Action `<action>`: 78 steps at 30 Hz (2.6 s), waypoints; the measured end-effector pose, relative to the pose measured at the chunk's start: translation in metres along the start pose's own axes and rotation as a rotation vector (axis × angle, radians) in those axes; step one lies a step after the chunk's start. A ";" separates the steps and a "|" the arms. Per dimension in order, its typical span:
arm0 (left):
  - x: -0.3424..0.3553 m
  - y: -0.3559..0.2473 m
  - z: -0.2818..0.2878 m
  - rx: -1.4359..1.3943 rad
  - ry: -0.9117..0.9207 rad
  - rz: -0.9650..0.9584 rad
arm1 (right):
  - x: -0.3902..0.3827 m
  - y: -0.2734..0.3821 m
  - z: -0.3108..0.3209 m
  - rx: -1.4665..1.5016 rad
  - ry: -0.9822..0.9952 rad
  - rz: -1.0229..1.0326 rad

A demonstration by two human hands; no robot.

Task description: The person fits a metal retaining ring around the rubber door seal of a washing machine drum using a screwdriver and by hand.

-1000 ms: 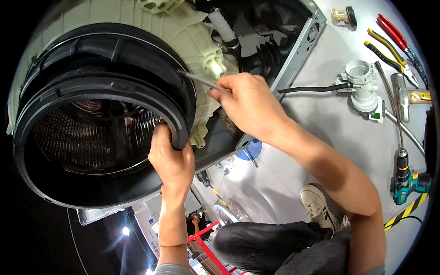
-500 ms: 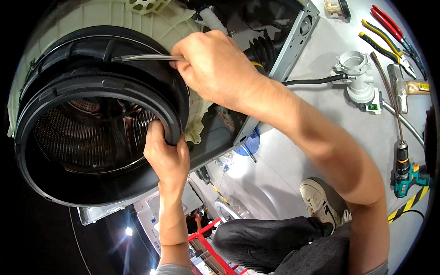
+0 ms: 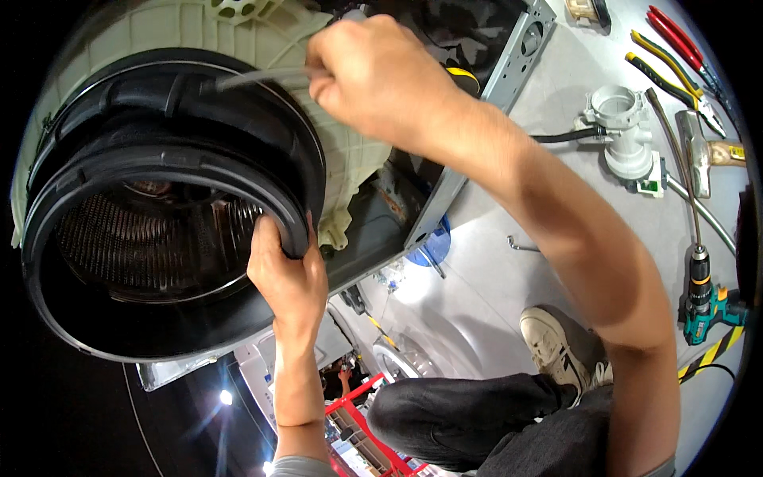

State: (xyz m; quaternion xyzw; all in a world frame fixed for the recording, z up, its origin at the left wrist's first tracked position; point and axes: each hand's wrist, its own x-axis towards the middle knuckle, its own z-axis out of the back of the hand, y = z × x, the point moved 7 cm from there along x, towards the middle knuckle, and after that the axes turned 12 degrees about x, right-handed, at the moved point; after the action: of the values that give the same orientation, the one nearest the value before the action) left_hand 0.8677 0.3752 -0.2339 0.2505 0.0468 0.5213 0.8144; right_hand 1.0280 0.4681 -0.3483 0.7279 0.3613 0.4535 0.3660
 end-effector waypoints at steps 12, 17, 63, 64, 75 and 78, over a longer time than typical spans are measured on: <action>0.000 0.003 -0.007 -0.025 -0.001 0.007 | -0.013 -0.002 -0.012 0.222 0.104 -0.048; -0.001 0.005 -0.002 -0.005 0.012 0.029 | -0.013 0.002 -0.019 0.169 0.076 -0.029; 0.002 -0.002 0.001 0.023 0.035 0.015 | 0.042 0.085 0.022 0.078 -0.288 0.187; 0.000 -0.001 -0.001 0.020 0.047 0.015 | 0.049 0.087 0.018 0.042 -0.263 0.206; -0.003 0.005 -0.004 -0.027 0.064 0.025 | 0.077 0.102 0.004 -0.090 -0.073 0.157; -0.003 0.004 -0.001 -0.081 0.047 0.056 | 0.078 0.103 0.002 -0.134 -0.051 0.166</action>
State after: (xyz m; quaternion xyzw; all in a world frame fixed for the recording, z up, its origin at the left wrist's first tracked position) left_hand 0.8626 0.3739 -0.2336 0.2062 0.0375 0.5512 0.8076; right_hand 1.0751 0.4860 -0.2291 0.7403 0.2593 0.4869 0.3842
